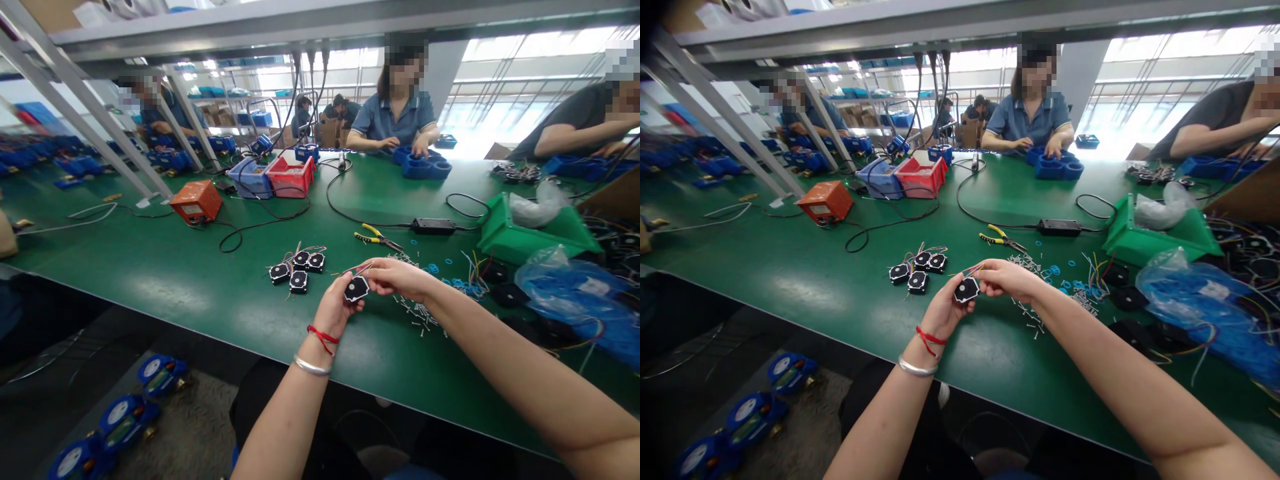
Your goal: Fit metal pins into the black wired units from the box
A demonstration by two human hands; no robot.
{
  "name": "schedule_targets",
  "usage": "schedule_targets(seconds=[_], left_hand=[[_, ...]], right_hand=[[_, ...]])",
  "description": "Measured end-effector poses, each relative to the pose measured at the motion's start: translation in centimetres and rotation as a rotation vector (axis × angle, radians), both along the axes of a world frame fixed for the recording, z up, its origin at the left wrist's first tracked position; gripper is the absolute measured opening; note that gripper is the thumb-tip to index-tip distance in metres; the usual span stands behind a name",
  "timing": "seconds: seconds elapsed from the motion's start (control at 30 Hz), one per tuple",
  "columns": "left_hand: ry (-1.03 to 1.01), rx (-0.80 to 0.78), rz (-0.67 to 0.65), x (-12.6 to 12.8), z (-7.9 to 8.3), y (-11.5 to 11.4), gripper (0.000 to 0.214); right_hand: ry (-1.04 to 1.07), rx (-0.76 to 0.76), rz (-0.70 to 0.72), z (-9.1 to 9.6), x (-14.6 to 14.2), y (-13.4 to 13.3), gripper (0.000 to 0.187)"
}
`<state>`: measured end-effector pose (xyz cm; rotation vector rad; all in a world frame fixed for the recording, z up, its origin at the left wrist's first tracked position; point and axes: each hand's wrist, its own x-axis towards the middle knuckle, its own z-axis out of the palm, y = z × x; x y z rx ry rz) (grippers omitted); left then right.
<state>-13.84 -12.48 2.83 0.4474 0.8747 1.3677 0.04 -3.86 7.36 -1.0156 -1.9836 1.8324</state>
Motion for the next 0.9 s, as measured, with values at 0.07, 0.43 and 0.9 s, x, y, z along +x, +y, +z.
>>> schedule_targets(seconds=[0.07, 0.43, 0.9], left_hand=[[-0.04, -0.034, 0.076, 0.0, -0.1, 0.1, 0.035], [0.766, -0.074, 0.243, -2.4, -0.1, -0.9, 0.052], [2.081, -0.142, 0.054, -8.2, -0.8, 3.8, 0.083]], right_hand=[[-0.101, 0.152, -0.084, -0.7, -0.6, -0.6, 0.036], [-0.402, 0.859, -0.095, -6.0, -3.8, 0.4, 0.049], [-0.529, 1.001, -0.337, -4.2, 1.0, 20.6, 0.005]])
